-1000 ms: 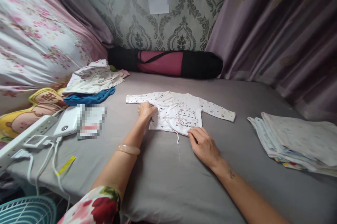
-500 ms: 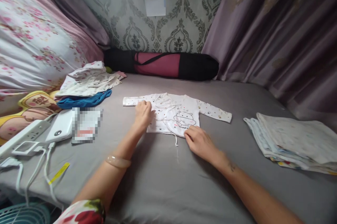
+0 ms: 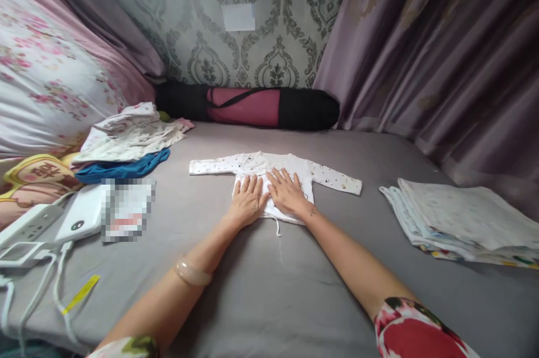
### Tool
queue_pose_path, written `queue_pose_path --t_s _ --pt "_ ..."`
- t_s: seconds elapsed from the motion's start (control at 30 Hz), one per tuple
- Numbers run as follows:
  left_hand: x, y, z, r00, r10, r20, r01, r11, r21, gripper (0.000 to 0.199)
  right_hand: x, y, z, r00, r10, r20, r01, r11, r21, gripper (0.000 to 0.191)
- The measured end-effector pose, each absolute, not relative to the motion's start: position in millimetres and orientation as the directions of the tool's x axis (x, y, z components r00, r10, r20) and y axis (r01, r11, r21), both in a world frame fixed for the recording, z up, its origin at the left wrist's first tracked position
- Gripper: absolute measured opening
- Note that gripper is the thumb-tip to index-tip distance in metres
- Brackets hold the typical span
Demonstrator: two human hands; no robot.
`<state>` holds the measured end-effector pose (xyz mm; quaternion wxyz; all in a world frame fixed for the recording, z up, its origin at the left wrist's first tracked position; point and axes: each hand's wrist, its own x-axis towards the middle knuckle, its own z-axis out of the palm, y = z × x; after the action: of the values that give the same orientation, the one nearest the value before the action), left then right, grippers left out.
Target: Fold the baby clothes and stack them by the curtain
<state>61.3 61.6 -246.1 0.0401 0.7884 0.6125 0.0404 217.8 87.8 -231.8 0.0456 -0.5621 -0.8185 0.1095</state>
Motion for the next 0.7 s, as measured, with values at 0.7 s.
queue_pose_path --t_s 0.7 --pt "60 35 -242 0.230 0.973 0.015 0.956 -0.228 0.184 0.065 251 57 -229 -0.374 0.924 -0.074 0.913 0.354 -0.203 0.061"
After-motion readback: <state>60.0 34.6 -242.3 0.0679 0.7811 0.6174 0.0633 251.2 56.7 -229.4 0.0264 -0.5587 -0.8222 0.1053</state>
